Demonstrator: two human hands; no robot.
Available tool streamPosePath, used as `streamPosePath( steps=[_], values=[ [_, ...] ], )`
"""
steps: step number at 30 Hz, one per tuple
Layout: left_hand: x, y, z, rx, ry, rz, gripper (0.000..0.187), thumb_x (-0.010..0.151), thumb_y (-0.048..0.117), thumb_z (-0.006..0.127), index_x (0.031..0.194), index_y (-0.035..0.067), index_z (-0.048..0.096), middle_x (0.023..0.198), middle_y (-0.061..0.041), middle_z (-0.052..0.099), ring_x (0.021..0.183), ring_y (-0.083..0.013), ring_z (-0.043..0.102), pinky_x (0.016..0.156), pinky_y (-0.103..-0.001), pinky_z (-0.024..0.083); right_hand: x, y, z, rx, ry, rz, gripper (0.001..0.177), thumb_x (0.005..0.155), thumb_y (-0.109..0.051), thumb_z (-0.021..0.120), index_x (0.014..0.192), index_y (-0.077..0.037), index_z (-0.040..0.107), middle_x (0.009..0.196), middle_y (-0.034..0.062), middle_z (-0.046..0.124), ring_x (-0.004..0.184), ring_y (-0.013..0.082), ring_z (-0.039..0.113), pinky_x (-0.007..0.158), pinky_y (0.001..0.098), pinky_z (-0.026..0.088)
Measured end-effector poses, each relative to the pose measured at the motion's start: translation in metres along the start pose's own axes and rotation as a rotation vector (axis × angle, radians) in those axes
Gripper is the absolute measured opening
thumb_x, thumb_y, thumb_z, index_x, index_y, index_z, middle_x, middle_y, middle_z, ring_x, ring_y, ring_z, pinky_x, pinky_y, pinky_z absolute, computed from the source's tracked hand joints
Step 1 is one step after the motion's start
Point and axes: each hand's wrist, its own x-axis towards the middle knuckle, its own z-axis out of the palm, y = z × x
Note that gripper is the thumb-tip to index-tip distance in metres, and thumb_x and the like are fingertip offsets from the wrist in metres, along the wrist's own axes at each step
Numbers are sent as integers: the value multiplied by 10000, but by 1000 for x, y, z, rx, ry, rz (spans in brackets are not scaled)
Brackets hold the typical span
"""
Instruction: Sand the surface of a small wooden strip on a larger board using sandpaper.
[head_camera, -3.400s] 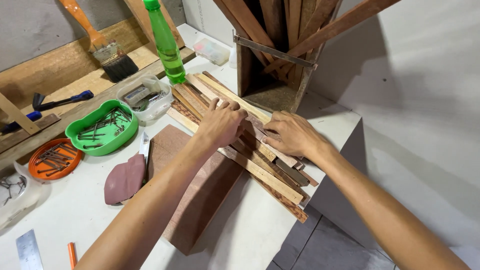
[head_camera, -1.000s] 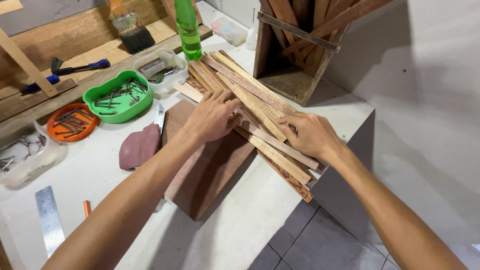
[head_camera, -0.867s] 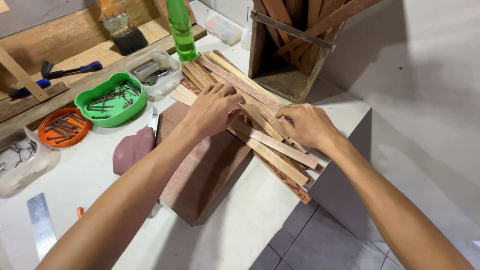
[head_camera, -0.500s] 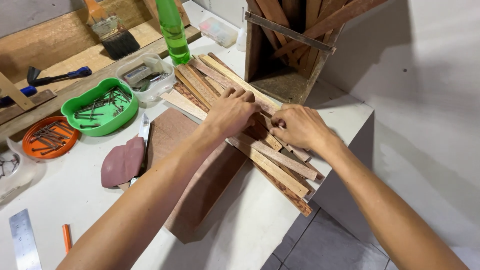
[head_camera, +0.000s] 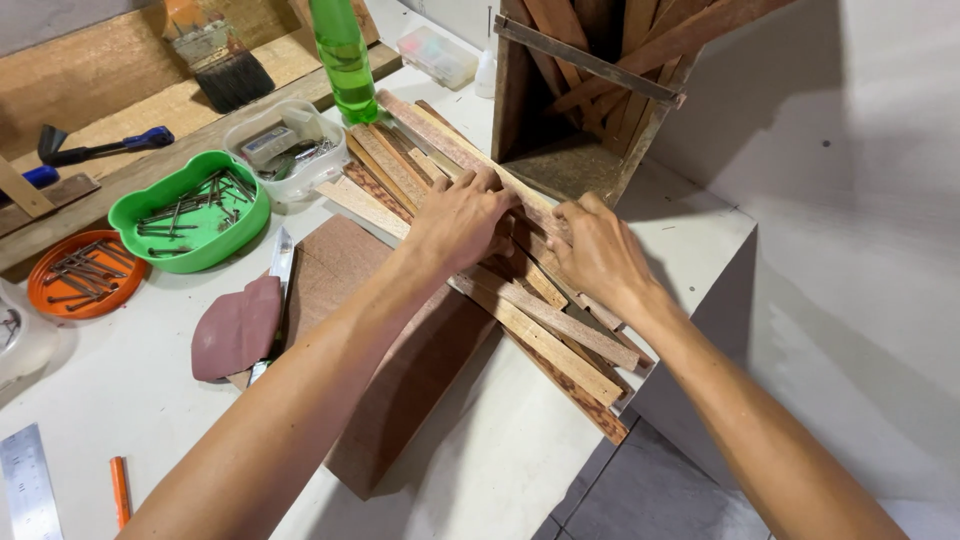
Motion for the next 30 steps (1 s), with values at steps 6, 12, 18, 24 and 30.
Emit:
streamPosePath(
  steps=[6, 12, 18, 24, 30],
  values=[
    [-10, -14, 16, 174, 582, 228, 578, 869, 380, 742, 1377, 134, 618, 1391, -241, 549, 1272, -364, 523, 1162, -575, 271, -17, -7, -18, -38, 141, -84, 376, 897, -94, 682, 1230, 79, 660, 1165, 275, 576, 783, 407, 711, 626, 432, 672],
    [-54, -11, -46, 239, 675, 171, 523, 841, 411, 729, 1272, 125, 657, 1292, -123, 634, 1293, -302, 558, 1217, -552, 207, -56, -39, -67, -109, 368, -321, 320, 863, -130, 710, 1151, 7, 719, 1097, 138, 635, 730, 349, 733, 665, 534, 618],
    [-115, -14, -72, 189, 609, 226, 326, 975, 355, 729, 1190, 116, 673, 1008, -97, 643, 1065, -293, 605, 1155, -482, 353, -76, -41, -54, -260, 630, -541, 298, 967, -97, 658, 1253, -32, 708, 1159, 69, 629, 971, 253, 741, 685, 349, 648],
    [-189, -6, -75, 36, 678, 166, 337, 960, 325, 707, 1205, 99, 656, 1002, -80, 643, 991, -272, 624, 983, -464, 430, -125, -97, -51, -337, 697, -607, 515, 882, -193, 703, 1361, -8, 659, 1229, 110, 618, 991, 216, 623, 723, 336, 611],
    [-248, -8, -74, 26, 703, 76, 279, 949, 317, 704, 1142, 120, 661, 979, -64, 655, 940, -269, 622, 925, -452, 435, -155, -128, -34, -406, 708, -671, 604, 852, -220, 716, 1421, -46, 614, 1436, 119, 575, 1121, 268, 581, 952, 408, 513]
  ],
)
